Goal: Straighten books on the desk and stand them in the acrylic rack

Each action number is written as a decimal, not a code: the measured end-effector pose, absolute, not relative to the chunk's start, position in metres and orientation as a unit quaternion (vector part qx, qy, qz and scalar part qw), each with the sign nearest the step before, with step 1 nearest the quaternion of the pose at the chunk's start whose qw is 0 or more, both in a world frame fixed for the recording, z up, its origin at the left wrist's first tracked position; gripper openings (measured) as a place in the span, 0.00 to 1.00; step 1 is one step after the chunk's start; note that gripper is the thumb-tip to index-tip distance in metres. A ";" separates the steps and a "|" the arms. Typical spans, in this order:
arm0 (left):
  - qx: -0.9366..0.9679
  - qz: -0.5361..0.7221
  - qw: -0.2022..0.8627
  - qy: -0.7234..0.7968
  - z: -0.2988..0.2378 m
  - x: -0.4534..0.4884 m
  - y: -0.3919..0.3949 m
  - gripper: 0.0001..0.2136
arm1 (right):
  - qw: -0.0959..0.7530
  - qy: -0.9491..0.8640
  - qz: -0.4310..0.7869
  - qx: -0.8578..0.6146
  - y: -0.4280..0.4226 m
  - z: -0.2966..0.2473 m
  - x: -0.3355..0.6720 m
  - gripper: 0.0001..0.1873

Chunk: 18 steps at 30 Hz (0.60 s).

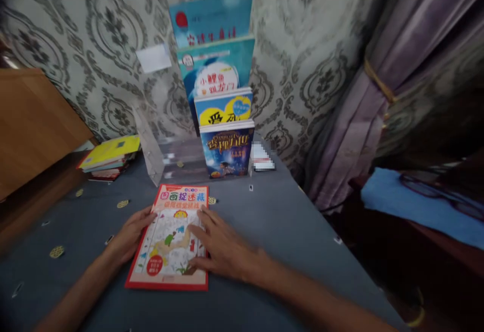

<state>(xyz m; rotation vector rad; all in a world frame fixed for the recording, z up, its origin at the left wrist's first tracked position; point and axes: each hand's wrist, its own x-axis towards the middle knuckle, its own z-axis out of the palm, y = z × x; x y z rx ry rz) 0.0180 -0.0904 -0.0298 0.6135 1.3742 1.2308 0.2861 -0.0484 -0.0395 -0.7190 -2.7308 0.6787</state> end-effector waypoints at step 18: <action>0.305 0.636 0.564 0.430 0.027 0.033 -0.107 0.26 | 0.422 -0.683 0.527 -0.278 -0.033 0.006 0.268 0.25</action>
